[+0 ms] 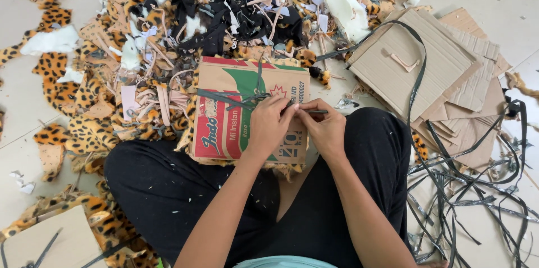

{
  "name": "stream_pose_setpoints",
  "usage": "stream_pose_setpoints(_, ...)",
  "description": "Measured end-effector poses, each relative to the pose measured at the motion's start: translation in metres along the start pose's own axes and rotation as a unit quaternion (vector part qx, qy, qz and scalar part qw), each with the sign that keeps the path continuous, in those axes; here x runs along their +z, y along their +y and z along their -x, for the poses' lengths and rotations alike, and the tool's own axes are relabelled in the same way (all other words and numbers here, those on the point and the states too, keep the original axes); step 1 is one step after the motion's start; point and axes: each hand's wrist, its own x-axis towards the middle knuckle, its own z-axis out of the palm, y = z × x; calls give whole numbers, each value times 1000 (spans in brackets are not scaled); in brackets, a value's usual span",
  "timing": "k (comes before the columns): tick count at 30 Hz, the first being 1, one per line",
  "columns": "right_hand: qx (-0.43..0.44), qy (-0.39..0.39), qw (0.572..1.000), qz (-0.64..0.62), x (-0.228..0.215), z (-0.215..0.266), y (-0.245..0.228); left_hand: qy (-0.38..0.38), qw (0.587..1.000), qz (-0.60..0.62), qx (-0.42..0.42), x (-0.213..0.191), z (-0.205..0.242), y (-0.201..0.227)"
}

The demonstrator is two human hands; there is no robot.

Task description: Sorting through fabric scraps and securing a cardboard box with plastic straps

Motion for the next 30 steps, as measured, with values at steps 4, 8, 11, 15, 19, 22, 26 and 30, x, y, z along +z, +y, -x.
stream_pose_setpoints(4, 30, -7, 999, -21, -4, 1, -8, 11, 999, -30, -15, 1, -2, 3)
stream_pose_setpoints(8, -34, 52, 988, 139, -5, 8, -2, -70, 991, -59, -101, 6, -18, -10)
stream_pose_setpoints(11, -260, 52, 936, 232, -3, 15, -4, -196, 960, -42, -193, 13, -32, -26)
stream_pose_setpoints(15, -298, -3, 929, 221, 10, 17, -20, -239, 943, -13, -233, 5, -52, -30)
stream_pose_setpoints(19, -207, -36, 975, 66, -1, 7, 0, -241, 945, 15, -221, -9, -51, -11)
stream_pose_setpoints(22, -112, -14, 993, 42, -7, -8, 17, -216, 960, 25, -176, -23, -47, 11)
stream_pose_setpoints(26, -119, -9, 986, 115, 1, -15, 27, -162, 982, 13, -92, -8, -26, -1)
stream_pose_setpoints(30, -123, -24, 982, 142, 3, -16, 25, -48, 988, -59, 136, -4, -7, -7)
